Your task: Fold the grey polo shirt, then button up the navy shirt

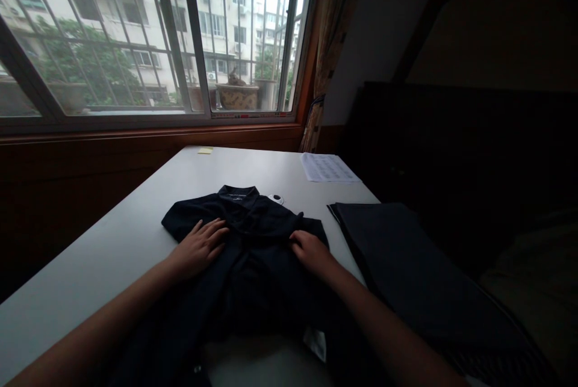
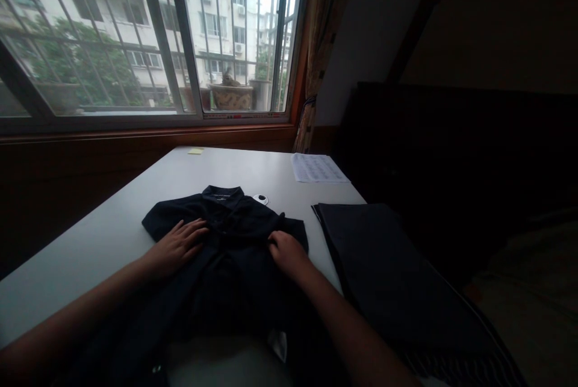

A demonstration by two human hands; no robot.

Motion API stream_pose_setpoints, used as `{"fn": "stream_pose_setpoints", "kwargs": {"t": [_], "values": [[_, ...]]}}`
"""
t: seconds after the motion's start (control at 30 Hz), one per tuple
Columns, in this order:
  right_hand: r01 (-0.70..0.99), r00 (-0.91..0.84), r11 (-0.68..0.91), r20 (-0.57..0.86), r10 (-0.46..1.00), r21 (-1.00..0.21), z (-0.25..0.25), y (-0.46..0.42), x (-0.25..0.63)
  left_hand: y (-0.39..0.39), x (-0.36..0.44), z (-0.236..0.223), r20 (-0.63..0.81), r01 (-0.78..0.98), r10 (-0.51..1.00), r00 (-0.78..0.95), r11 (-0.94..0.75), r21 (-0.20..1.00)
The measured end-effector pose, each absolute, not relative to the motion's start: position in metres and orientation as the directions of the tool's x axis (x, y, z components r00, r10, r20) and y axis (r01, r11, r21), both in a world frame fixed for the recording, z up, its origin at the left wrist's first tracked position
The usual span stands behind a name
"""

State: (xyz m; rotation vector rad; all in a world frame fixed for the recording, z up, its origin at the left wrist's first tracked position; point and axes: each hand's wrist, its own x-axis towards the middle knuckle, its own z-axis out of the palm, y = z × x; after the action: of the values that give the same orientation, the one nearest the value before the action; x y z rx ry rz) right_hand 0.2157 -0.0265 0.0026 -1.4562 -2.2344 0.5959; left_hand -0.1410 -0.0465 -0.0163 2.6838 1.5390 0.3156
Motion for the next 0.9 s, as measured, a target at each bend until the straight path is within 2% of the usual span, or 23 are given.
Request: {"fn": "stream_pose_setpoints", "kwargs": {"t": [0.17, 0.3, 0.37, 0.47, 0.57, 0.67, 0.77, 0.9], "values": [[0.787, -0.299, 0.292, 0.078, 0.951, -0.543, 0.003, -0.005, 0.213, -0.013, -0.149, -0.010, 0.194, 0.821, 0.834, 0.517, -0.547, 0.161], [0.801, -0.280, 0.252, 0.032, 0.959, -0.543, 0.013, -0.013, 0.223, -0.021, -0.143, 0.007, 0.252, 0.832, 0.838, 0.485, -0.530, 0.161], [0.806, -0.275, 0.229, -0.002, 0.962, -0.546, 0.019, -0.025, 0.234, -0.047, -0.135, 0.019, 0.270, 0.841, 0.842, 0.467, -0.517, 0.159], [0.801, -0.296, 0.189, -0.101, 0.950, -0.569, 0.028, -0.050, 0.252, -0.107, -0.125, 0.028, 0.203, 0.843, 0.851, 0.484, -0.516, 0.151], [0.791, -0.328, 0.151, -0.203, 0.923, -0.593, 0.033, -0.076, 0.272, -0.168, -0.126, 0.021, 0.192, 0.836, 0.829, 0.525, -0.544, 0.065], [0.759, -0.358, 0.106, -0.275, 0.892, -0.643, 0.036, -0.097, 0.290, -0.203, -0.141, 0.003, 0.148, 0.872, 0.864, 0.480, -0.489, 0.027], [0.705, -0.351, 0.047, -0.290, 0.891, -0.708, 0.040, -0.108, 0.304, -0.213, -0.157, -0.011, 0.143, 0.917, 0.914, 0.379, -0.392, 0.071], [0.583, -0.292, -0.066, -0.285, 0.913, -0.810, 0.048, -0.111, 0.315, -0.205, -0.166, 0.004, 0.139, 0.907, 0.938, 0.317, -0.342, 0.244]]}}
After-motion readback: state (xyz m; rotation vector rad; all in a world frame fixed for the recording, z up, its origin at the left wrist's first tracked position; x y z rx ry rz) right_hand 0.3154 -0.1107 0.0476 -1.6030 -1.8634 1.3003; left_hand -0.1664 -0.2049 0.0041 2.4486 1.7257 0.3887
